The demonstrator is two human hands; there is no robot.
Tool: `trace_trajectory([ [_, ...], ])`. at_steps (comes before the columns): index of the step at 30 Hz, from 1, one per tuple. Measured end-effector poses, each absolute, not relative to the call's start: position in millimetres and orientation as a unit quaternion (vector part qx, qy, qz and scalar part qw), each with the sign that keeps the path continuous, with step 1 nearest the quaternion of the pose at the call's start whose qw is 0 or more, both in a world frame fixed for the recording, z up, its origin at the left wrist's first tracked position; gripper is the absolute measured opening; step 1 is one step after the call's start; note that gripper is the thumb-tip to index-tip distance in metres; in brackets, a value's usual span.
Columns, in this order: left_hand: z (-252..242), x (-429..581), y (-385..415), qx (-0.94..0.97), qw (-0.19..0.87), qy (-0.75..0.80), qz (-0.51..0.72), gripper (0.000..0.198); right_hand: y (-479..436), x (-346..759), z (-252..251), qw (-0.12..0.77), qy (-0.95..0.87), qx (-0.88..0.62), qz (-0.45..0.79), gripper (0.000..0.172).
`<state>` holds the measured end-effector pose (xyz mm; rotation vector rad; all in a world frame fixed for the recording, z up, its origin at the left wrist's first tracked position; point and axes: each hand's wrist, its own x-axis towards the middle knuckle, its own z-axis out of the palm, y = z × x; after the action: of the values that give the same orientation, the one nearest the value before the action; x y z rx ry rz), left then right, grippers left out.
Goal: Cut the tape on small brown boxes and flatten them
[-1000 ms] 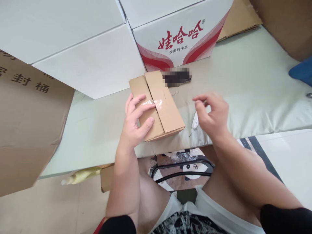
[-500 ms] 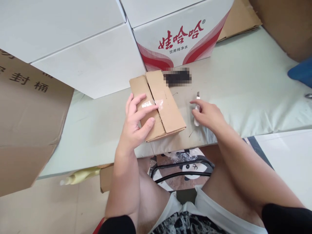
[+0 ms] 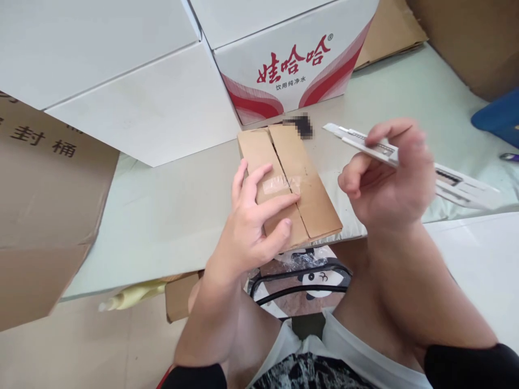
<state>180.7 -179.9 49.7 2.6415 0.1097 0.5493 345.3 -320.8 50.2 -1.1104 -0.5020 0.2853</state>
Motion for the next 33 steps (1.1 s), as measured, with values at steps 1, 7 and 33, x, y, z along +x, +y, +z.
trace_trajectory([
  [1, 50, 182, -182, 0.954, 0.218, 0.037, 0.201, 0.036, -323, 343, 55, 0.804, -0.243, -0.518, 0.159, 0.026],
  [7, 50, 185, -188, 0.955, 0.218, 0.029, 0.198, 0.037, -329, 329, 60, 0.726, -0.268, -0.611, 0.167, 0.006],
  [33, 44, 196, -196, 0.926, 0.284, 0.025, 0.246, 0.042, -327, 325, 63, 0.453, -0.366, -0.808, 0.089, 0.011],
])
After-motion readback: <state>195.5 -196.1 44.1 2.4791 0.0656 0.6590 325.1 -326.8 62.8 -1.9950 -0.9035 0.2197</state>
